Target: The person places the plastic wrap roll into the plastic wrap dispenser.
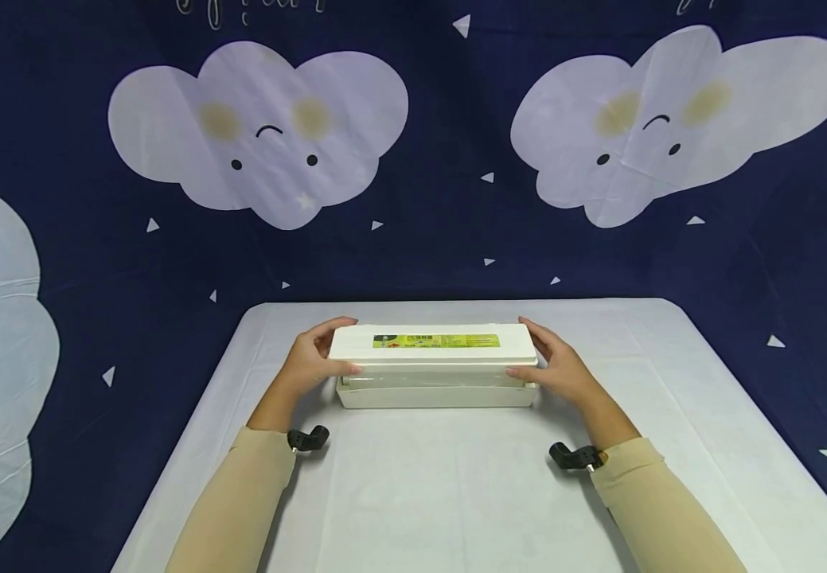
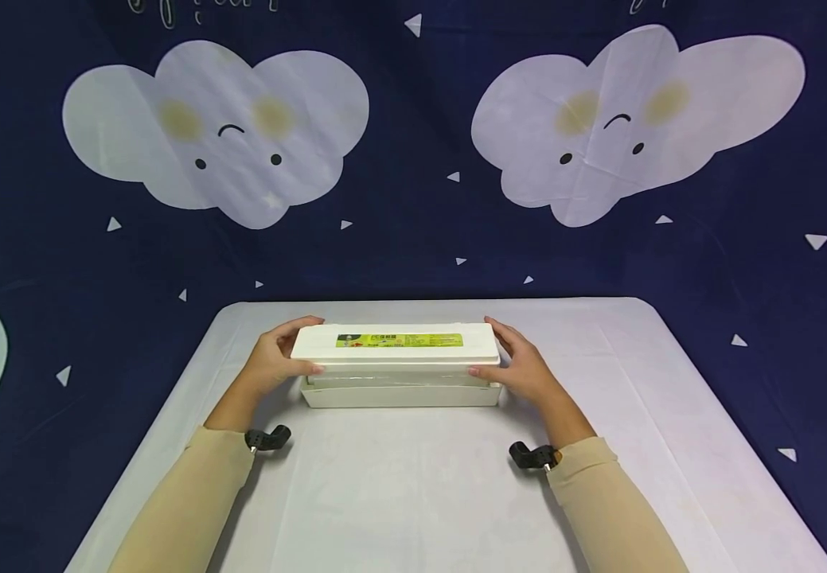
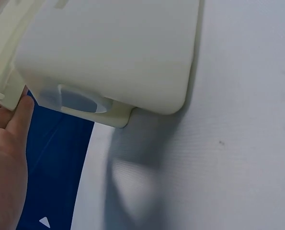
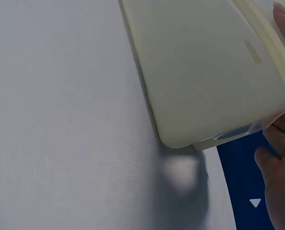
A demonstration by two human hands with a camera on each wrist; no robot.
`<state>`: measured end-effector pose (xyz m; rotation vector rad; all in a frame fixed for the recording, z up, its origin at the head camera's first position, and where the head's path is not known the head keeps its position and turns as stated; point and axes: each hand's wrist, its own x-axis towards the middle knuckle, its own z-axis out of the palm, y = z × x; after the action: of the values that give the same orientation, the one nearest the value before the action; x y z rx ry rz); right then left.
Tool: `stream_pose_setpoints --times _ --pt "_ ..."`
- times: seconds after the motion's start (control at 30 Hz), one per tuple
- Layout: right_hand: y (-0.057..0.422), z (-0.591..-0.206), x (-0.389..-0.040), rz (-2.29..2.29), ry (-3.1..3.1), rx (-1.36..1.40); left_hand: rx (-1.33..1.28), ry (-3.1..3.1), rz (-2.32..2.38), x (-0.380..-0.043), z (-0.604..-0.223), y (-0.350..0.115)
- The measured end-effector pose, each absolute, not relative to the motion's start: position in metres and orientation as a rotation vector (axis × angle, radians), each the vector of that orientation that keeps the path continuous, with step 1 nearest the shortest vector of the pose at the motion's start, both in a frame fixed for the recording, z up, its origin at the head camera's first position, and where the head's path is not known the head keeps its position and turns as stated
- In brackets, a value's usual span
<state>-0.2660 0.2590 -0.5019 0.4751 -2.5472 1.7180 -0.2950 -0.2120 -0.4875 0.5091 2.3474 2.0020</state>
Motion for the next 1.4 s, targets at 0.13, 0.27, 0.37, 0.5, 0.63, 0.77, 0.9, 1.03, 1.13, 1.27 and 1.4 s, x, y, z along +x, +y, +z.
stream_pose_setpoints --times 0.13,0.27,0.37,0.5,0.63,0.77,0.9,1.03,1.13,1.27,1.4 --pt "0.259 -0.502 -0.266 1.758 -2.508 0.485 0.528 2.361 1.975 -0.293 -0.489 -0.212" --pt "0.259 -0.502 -0.266 1.776 -2.494 0.498 0.539 2.361 1.958 -0.290 -0.489 -0.212" --pt "0.260 -0.502 -0.266 1.775 -2.502 0.497 0.526 2.372 1.934 -0.286 -0.489 -0.212" --pt "0.261 -0.502 -0.264 1.749 -2.540 0.484 0.543 2.379 1.908 -0.281 -0.491 -0.212" --pt "0.262 -0.502 -0.261 1.736 -2.564 0.478 0.562 2.381 1.893 -0.277 -0.496 -0.213" --pt "0.262 -0.504 -0.258 1.747 -2.569 0.474 0.570 2.380 1.885 -0.274 -0.500 -0.213" --pt "0.262 -0.506 -0.256 1.752 -2.567 0.474 0.571 2.393 1.869 -0.272 -0.503 -0.212" --pt "0.263 -0.508 -0.254 1.758 -2.565 0.466 0.567 2.418 1.844 -0.269 -0.504 -0.210" --pt "0.264 -0.511 -0.253 1.767 -2.560 0.461 0.578 2.434 1.837 -0.268 -0.505 -0.209" --pt "0.264 -0.514 -0.252 1.787 -2.539 0.469 0.605 2.439 1.842 -0.269 -0.506 -0.207" --pt "0.265 -0.514 -0.251 1.799 -2.527 0.468 0.627 2.426 1.849 -0.270 -0.508 -0.206"
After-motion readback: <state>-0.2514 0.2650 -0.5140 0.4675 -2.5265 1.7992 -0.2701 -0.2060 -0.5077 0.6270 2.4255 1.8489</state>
